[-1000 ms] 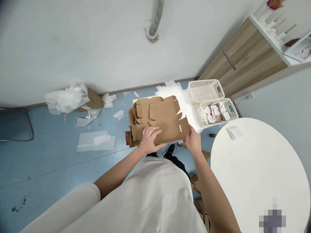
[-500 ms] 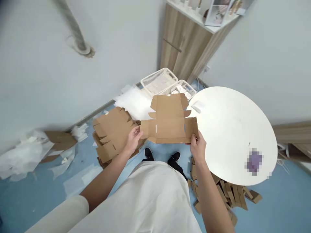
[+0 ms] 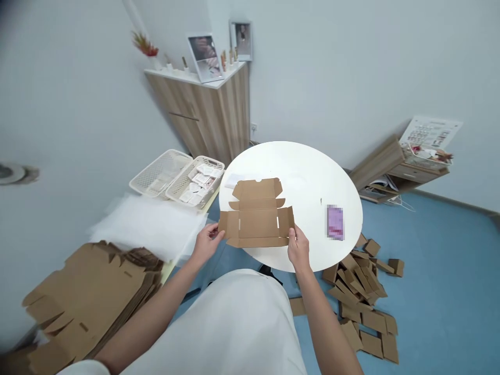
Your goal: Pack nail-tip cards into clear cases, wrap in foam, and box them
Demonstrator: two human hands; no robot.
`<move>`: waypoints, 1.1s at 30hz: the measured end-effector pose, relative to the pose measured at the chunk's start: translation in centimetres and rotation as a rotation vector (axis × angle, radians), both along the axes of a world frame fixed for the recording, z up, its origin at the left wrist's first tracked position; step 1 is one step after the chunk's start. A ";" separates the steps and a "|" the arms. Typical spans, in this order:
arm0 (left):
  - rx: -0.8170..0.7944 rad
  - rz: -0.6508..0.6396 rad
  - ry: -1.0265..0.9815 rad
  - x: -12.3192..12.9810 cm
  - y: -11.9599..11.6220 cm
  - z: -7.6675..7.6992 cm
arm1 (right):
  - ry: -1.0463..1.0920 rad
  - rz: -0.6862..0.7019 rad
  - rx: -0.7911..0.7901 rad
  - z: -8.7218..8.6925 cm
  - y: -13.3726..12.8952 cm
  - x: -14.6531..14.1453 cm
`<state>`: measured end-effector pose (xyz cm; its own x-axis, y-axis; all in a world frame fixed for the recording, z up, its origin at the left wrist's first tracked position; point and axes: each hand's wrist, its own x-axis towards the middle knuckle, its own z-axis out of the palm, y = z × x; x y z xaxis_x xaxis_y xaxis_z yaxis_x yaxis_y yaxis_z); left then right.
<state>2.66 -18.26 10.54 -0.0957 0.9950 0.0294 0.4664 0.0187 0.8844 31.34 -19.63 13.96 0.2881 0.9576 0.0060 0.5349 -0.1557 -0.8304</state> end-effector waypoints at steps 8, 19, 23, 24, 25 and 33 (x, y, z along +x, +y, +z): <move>-0.072 -0.162 0.212 7.9 3.8 -1.4 | 0.006 0.034 -0.123 -4.3 0.4 8.0; -0.284 -0.116 0.184 9.5 5.2 -3.6 | 0.089 0.016 -0.279 -8.3 -0.1 9.1; -0.342 -0.110 0.142 9.5 6.4 -4.4 | 0.115 -0.007 -0.307 -8.5 -0.1 8.6; -0.348 -0.117 0.131 9.5 6.7 -4.5 | 0.111 -0.010 -0.317 -8.5 -0.1 8.4; -0.346 -0.124 0.123 9.7 7.1 -4.7 | 0.103 -0.015 -0.328 -8.5 -0.1 8.3; 0.012 -0.318 0.402 9.9 7.6 -4.9 | -0.067 -0.092 -0.389 -7.5 -1.5 8.4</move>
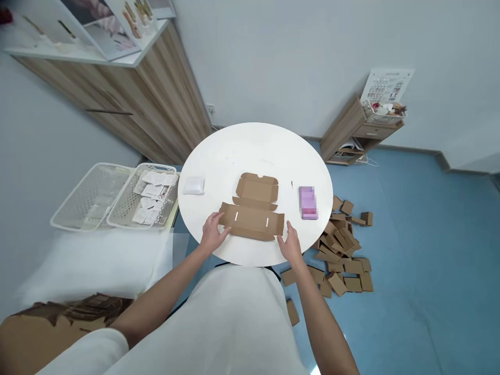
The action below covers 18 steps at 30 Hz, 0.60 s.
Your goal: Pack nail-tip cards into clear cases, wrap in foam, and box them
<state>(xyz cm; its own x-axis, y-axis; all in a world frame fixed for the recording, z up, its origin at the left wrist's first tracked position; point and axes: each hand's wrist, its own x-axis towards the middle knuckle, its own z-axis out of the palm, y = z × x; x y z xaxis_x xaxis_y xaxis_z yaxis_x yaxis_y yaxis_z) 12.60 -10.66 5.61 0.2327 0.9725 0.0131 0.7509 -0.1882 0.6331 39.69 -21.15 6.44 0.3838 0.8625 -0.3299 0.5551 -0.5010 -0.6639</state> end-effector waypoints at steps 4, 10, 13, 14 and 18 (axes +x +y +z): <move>0.028 -0.212 0.132 -0.6 -0.9 -0.7 | -0.124 0.015 -0.084 0.1 -0.6 0.6; 0.010 -0.357 0.186 -0.5 -1.6 -0.9 | -0.185 0.031 -0.175 1.1 2.4 2.4; 0.020 -0.417 0.182 0.3 -1.5 -0.6 | -0.136 0.049 -0.155 1.6 5.5 3.3; 0.012 -0.425 0.182 0.6 -1.4 -0.6 | -0.114 0.054 -0.144 1.6 6.6 3.5; -0.057 -0.410 0.194 1.8 -1.2 -0.3 | 0.011 0.007 -0.129 1.0 10.8 3.9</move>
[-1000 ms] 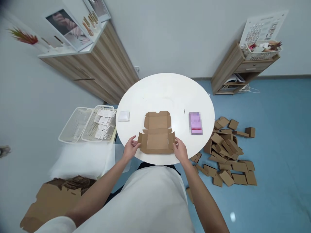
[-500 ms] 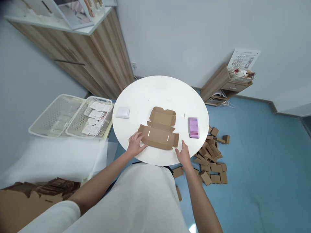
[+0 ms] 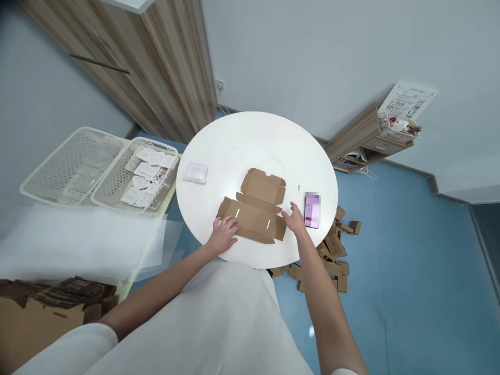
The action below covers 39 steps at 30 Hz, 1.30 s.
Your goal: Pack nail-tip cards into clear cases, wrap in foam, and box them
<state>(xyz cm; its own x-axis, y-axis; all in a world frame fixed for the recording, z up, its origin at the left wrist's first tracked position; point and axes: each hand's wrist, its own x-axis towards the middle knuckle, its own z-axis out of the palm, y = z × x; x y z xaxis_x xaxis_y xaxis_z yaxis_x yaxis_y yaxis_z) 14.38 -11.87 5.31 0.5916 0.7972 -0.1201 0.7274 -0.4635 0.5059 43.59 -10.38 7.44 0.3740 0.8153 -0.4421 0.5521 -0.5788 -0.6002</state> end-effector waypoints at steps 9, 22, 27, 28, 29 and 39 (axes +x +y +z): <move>-0.026 0.054 0.140 2.0 0.9 0.1 | 0.209 -0.168 0.021 -4.4 5.4 0.3; -0.014 -0.101 0.255 1.9 2.8 1.3 | 0.111 0.161 0.006 -2.8 0.9 -1.9; -0.003 -0.180 0.214 0.7 1.9 0.7 | -0.106 0.188 0.031 -2.2 -2.6 -4.1; -0.003 -0.180 0.208 0.6 1.8 0.6 | -0.187 0.193 0.073 -2.0 -3.2 -4.6; -0.004 -0.179 0.207 0.4 1.7 0.6 | -0.265 0.219 0.122 -1.9 -3.9 -5.0; 0.088 -0.191 0.218 0.3 1.3 1.1 | -0.477 0.738 0.151 -2.9 -7.1 -9.5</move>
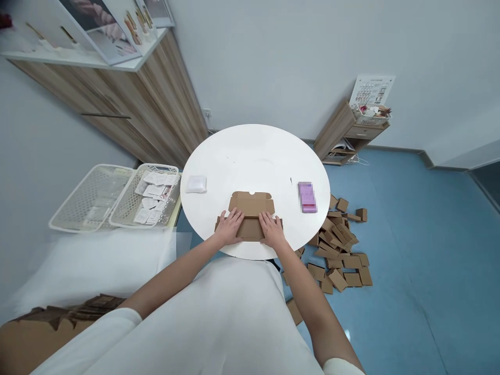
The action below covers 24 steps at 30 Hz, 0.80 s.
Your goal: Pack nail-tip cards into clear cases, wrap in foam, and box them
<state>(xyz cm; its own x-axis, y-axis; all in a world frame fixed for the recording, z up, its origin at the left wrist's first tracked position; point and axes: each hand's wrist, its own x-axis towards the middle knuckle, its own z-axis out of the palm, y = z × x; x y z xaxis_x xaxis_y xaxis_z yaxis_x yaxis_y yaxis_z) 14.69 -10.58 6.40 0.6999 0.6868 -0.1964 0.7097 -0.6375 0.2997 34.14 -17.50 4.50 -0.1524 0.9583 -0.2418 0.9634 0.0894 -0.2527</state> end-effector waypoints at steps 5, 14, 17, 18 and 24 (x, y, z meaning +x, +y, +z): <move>-0.008 0.370 -0.062 -3.3 -2.0 -1.4 | 0.026 -0.052 0.007 -0.8 -0.5 -0.4; -0.389 0.773 -0.449 -7.6 -2.2 -4.5 | 0.214 -0.092 -0.044 -1.0 0.0 -0.4; -0.458 0.852 -0.490 -7.0 -1.5 -4.2 | 0.242 -0.101 -0.056 -1.1 -0.2 -1.3; -0.461 0.863 -0.485 -6.9 -1.4 -4.0 | 0.247 -0.106 -0.055 -1.2 -0.3 -1.7; -0.337 0.768 -0.390 -7.2 -1.3 -2.6 | 0.257 -0.149 -0.023 -1.2 -1.0 -2.9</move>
<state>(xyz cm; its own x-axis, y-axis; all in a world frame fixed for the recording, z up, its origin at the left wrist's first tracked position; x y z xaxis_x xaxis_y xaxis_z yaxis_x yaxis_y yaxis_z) 7.53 -11.90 3.76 0.1347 0.9390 -0.3165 0.7111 0.1308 0.6908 31.26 -18.48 3.31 -0.0690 0.9694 -0.2355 0.8698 -0.0572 -0.4901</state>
